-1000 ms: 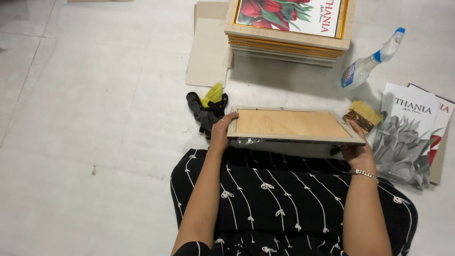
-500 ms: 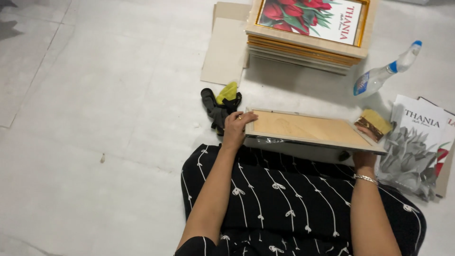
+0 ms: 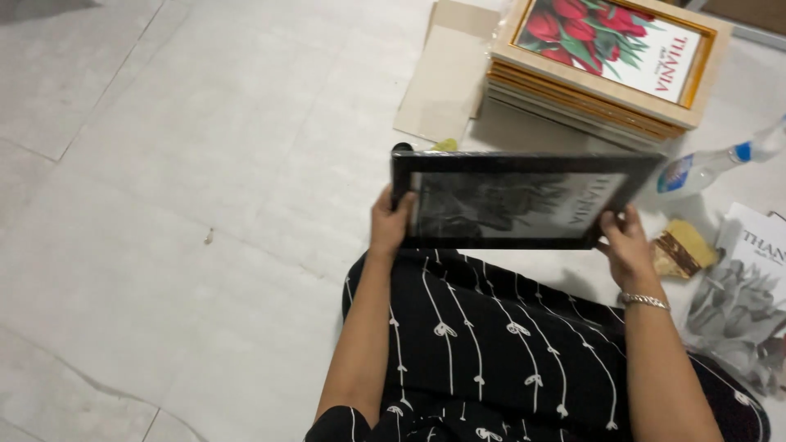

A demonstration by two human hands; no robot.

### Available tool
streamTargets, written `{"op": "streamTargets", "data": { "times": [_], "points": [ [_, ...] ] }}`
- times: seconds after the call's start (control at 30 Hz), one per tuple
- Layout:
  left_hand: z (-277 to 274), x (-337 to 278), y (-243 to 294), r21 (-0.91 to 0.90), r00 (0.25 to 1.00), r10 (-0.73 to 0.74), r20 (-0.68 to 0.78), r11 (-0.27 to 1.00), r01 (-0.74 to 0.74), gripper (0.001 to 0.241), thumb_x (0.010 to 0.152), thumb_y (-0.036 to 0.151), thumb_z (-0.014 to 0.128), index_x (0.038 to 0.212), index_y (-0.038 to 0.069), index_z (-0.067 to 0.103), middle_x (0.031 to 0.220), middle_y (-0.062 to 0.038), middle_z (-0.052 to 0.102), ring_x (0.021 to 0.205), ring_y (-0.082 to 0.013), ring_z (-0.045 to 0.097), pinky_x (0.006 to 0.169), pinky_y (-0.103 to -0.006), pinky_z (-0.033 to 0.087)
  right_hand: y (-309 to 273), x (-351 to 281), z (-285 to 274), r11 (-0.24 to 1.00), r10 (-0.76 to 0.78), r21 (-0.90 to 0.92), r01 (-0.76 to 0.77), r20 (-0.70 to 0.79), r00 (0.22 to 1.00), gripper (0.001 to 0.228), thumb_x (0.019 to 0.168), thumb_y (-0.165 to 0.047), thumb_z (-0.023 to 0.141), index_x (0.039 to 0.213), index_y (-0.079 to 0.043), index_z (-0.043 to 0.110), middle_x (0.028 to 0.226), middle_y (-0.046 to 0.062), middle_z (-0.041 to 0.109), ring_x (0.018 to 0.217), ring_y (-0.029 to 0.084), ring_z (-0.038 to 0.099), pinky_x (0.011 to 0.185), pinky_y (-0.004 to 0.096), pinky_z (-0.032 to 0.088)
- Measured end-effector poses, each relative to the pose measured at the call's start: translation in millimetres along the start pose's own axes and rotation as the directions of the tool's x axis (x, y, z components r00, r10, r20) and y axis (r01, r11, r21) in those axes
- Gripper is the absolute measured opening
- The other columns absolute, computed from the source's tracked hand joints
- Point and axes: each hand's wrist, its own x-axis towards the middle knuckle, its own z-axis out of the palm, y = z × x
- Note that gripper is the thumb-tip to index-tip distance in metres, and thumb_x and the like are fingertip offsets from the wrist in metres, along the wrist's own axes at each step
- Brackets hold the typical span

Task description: Cleaning a picture frame with a cloth and applying a substance to the back of a wooden frame with a brush.

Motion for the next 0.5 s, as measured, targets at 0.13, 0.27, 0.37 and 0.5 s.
{"op": "streamTargets", "data": {
  "times": [0.13, 0.27, 0.37, 0.5],
  "points": [
    [-69.4, 7.0, 35.2, 0.055, 0.984, -0.105, -0.141, 0.992, 0.114, 0.045, 0.1, 0.045, 0.068, 0.128, 0.01, 0.068, 0.112, -0.018, 0.072, 0.106, -0.0296, 0.064, 0.096, -0.0461, 0.052, -38.0, 19.5, 64.2, 0.998, 0.059, -0.021, -0.056, 0.186, 0.981, 0.046, 0.108, -0.043, 0.052, 0.148, -0.024, 0.042, 0.147, 0.024, 0.046, 0.134, 0.047, 0.047, 0.1, 0.07, 0.039],
    [-126.0, 3.2, 42.8, -0.04, 0.896, -0.248, -0.37, 0.967, 0.251, 0.057, 0.098, 0.059, 0.063, 0.129, 0.012, 0.066, 0.118, -0.013, 0.071, 0.11, -0.027, 0.063, 0.097, -0.045, 0.051, -49.6, 48.9, 135.5, 0.995, 0.099, -0.036, -0.092, 0.319, 0.942, 0.048, 0.105, -0.042, 0.063, 0.144, -0.017, 0.05, 0.125, 0.012, 0.058, 0.109, 0.027, 0.06, 0.095, 0.05, 0.051],
    [-147.1, -0.7, 59.6, -0.099, 0.809, -0.314, -0.497, 0.947, 0.306, 0.06, 0.098, 0.061, 0.062, 0.13, 0.01, 0.063, 0.124, -0.015, 0.067, 0.114, -0.0271, 0.06, 0.099, -0.0451, 0.05, -81.8, 45.0, 211.1, 0.986, 0.156, -0.002, -0.166, 0.364, 0.918, 0.042, 0.101, -0.039, 0.069, 0.134, -0.015, 0.057, 0.105, 0.006, 0.063, 0.093, 0.022, 0.066, 0.088, 0.048, 0.056],
    [-177.5, 10.4, 66.8, -0.217, 0.648, -0.478, -0.593, 0.87, 0.443, 0.076, 0.099, 0.065, 0.059, 0.151, 0.011, 0.048, 0.146, -0.021, 0.054, 0.136, -0.0372, 0.052, 0.108, -0.05, 0.048, -67.5, 72.9, 298.9, 0.903, 0.192, 0.288, -0.318, 0.391, 0.9, 0.042, 0.096, -0.03, 0.076, 0.13, -0.017, 0.054, 0.097, 0.006, 0.05, 0.087, 0.024, 0.063, 0.089, 0.056, 0.06]
  ]
}}
